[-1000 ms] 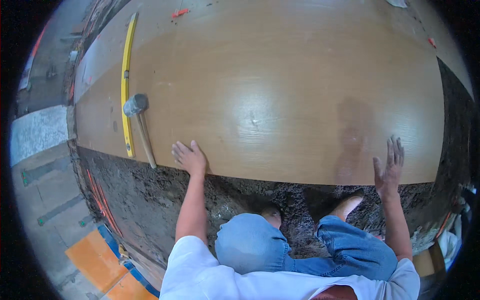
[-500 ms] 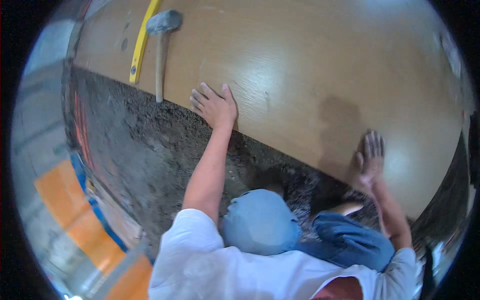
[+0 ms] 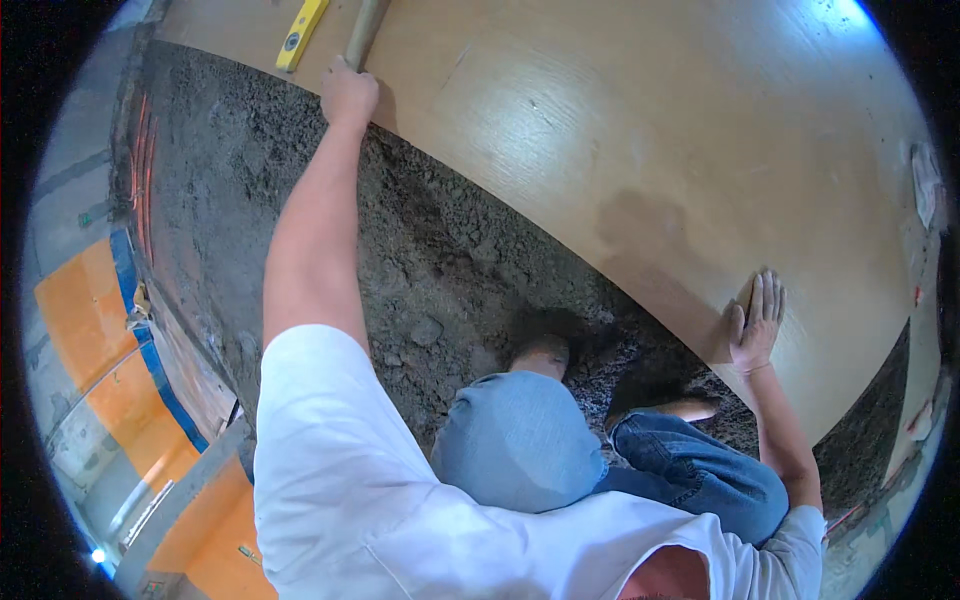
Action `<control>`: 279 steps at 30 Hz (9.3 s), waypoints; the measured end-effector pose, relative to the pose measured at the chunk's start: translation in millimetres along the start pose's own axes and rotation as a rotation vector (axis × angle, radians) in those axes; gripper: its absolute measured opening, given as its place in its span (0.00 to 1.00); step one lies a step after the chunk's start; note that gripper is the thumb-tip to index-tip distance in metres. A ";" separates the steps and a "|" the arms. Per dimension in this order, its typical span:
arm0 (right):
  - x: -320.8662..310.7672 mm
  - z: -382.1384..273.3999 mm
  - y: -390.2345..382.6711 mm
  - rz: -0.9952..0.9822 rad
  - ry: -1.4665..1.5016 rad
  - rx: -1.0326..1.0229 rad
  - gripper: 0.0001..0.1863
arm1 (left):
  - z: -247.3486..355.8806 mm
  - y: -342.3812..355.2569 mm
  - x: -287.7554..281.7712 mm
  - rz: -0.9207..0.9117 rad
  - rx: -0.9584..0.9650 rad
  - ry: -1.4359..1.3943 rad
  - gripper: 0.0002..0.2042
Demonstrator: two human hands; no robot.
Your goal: Laying floor tiles onto a mortar bed and leveling them using a mallet and spirit level.
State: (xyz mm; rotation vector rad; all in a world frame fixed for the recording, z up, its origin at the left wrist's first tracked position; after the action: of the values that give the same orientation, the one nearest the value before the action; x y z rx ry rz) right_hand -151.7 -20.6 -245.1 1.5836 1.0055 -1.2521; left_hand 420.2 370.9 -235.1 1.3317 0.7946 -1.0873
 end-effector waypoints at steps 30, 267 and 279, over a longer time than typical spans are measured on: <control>-35.7 -74.7 25.4 -0.685 1.016 1.082 0.10 | 127.1 -159.1 -22.0 -0.118 0.109 -0.012 0.31; -22.9 3.0 149.8 -0.230 0.508 0.752 0.14 | 585.6 -74.2 72.5 -0.220 0.936 -0.483 0.34; -26.7 -1.3 152.7 -0.271 0.423 0.803 0.15 | 196.6 -93.2 2.0 -0.235 -0.107 -0.024 0.36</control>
State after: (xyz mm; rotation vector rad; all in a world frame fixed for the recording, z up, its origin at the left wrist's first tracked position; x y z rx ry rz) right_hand -12.2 -68.6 -197.4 2.4670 1.0590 -1.6734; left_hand 307.6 185.1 -246.6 1.1537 0.9963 -1.2237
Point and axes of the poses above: each hand's wrist, its own y-axis towards the middle knuckle, its own x-axis out of the palm, z = x × y, the point moved 1 cm from there along y, towards the middle knuckle, and after that the axes turned 11 degrees about z, right-handed, at the moved point
